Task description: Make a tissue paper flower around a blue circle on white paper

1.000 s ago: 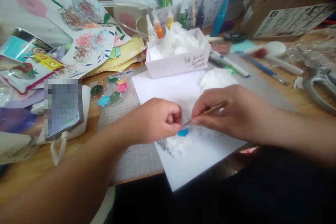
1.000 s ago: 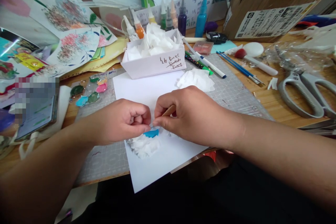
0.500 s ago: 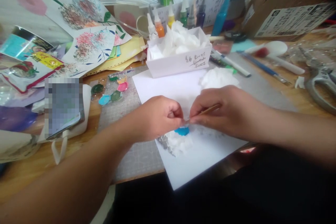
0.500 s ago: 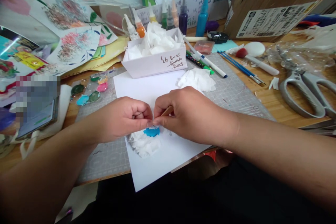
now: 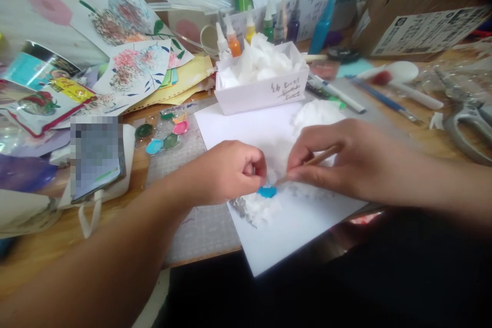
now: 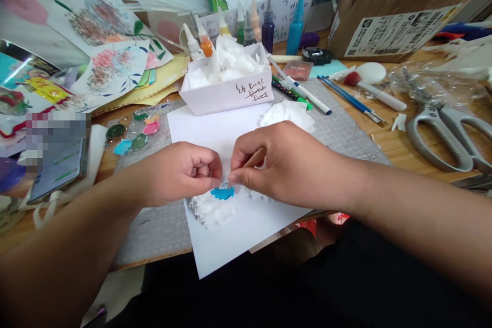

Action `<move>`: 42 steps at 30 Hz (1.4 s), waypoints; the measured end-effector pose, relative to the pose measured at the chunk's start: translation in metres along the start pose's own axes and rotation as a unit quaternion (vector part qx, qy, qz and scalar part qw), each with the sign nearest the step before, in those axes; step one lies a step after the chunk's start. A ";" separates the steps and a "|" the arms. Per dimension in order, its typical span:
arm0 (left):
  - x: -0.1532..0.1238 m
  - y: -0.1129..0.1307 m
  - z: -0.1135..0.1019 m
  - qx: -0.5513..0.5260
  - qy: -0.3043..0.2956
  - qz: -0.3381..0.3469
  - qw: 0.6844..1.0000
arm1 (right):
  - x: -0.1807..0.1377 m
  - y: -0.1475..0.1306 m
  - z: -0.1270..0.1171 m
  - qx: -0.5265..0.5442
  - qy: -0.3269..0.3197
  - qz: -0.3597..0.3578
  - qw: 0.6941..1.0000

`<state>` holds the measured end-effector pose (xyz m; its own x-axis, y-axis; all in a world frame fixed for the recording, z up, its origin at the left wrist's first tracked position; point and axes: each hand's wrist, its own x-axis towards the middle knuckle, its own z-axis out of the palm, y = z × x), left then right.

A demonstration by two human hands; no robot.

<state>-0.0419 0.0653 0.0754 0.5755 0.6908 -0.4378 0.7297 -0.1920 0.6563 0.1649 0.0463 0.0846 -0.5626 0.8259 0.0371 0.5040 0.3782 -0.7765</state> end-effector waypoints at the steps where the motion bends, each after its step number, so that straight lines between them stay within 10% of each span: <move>1: 0.001 -0.001 0.000 -0.004 0.001 -0.002 1.000 | -0.001 0.000 0.000 0.003 -0.013 -0.010 1.000; 33: -0.002 -0.007 -0.009 -0.007 -0.028 0.044 0.999 | -0.004 0.006 0.002 -0.038 0.022 -0.038 0.998; 42: -0.001 -0.005 0.001 0.142 0.060 0.238 0.959 | -0.009 0.005 -0.004 -0.026 0.032 -0.059 0.997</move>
<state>-0.0462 0.0650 0.0720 0.8341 0.5498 -0.0455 0.4760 -0.6756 0.5631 0.1748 0.0425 0.0827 -0.5780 0.7986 0.1679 0.4703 0.4941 -0.7313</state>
